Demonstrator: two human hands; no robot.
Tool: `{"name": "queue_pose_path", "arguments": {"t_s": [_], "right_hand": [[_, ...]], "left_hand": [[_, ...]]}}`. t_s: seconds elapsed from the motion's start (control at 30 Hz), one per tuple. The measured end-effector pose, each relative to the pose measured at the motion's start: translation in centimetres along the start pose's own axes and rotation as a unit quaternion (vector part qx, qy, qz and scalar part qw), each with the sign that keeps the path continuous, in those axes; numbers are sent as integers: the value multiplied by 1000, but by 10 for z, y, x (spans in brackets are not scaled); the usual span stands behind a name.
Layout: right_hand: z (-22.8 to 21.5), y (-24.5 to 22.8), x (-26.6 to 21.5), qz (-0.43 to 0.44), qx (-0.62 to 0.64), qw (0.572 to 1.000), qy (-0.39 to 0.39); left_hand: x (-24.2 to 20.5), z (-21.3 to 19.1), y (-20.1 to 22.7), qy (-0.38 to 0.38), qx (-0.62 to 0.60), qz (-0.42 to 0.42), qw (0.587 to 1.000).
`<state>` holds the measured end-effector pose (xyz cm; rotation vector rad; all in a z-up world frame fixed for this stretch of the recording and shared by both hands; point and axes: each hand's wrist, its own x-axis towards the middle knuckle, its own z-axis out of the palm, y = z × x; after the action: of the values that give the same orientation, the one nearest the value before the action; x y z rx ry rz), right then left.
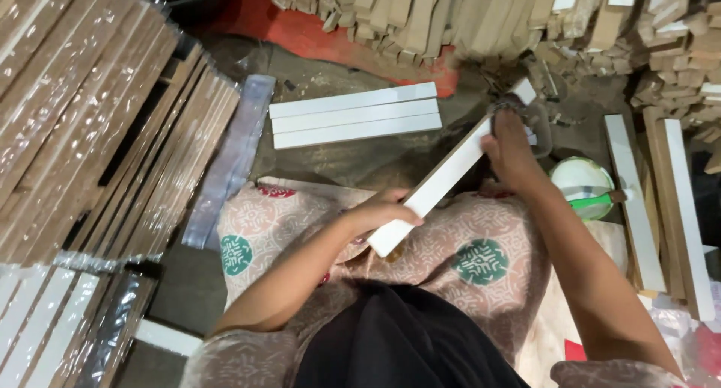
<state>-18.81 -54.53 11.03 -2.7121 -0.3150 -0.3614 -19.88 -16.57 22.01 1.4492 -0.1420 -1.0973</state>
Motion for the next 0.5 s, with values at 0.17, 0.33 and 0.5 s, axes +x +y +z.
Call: {"name": "queue_pose_path", "arguments": {"t_s": [0.17, 0.33, 0.5], "right_hand": [[-14, 6, 6, 246, 35, 962, -112], [-90, -67, 18, 335, -188, 905, -181], [-75, -130, 56, 148, 91, 954, -243]], "left_hand": [[-58, -62, 11, -81, 62, -43, 994], [-56, -134, 13, -168, 198, -82, 962], [-27, -196, 5, -179, 277, -91, 940]]}}
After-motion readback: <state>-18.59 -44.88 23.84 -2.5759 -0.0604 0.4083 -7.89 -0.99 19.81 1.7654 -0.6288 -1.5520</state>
